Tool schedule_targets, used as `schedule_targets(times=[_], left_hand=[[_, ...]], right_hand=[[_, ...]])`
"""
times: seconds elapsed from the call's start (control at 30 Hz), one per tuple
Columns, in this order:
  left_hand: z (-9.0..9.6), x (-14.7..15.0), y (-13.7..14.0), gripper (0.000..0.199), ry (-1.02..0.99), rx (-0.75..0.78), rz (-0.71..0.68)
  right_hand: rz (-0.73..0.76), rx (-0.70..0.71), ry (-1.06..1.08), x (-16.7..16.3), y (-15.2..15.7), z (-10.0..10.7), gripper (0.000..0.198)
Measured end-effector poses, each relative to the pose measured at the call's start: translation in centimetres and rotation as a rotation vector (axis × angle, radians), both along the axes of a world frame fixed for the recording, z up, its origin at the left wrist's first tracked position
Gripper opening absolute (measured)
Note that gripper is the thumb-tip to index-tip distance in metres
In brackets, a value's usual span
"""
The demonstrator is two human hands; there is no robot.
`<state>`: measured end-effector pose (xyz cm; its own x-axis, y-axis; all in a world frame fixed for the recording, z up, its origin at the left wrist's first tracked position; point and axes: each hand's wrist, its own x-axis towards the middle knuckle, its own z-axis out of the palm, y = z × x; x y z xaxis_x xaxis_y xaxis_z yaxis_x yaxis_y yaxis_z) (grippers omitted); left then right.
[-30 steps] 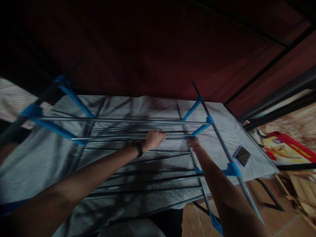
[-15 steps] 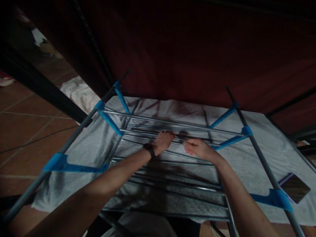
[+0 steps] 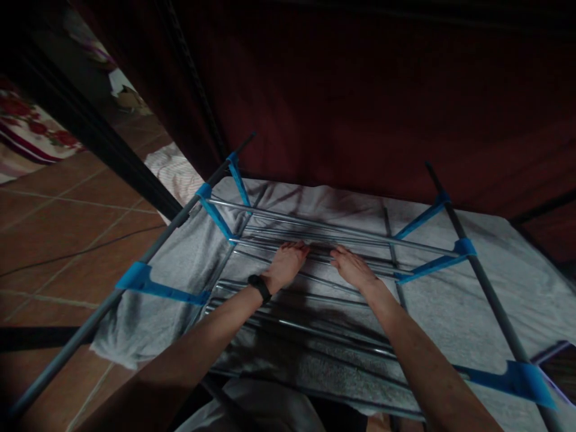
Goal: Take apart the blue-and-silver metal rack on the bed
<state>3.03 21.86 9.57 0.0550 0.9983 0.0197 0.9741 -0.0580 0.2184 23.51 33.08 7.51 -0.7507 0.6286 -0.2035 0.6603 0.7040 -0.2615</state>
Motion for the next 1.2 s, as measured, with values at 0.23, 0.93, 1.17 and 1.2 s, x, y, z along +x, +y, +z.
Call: schedule_targets(times=[0.23, 0.93, 1.17, 1.2], left_hand=[[-3.0, -7.9, -6.0, 0.008, -0.289, 0.554, 0.761], [-9.7, -16.1, -4.2, 0.016, -0.813, 0.726, 0.943], [-9.6, -15.9, -4.0, 0.012, -0.732, 0.681, 0.982], [-9.6, -15.8, -3.9, 0.012, -0.732, 0.686, 0.991]], right_hand=[[0.027, 0.044, -0.023, 0.0, -0.6, 0.0, 0.034], [0.019, 0.286, -0.041, -0.4, -1.4, -0.6, 0.032], [0.026, 0.301, 0.001, -0.1, -1.3, -1.2, 0.036], [0.036, 0.305, 0.005, -0.1, -1.3, -1.3, 0.036]])
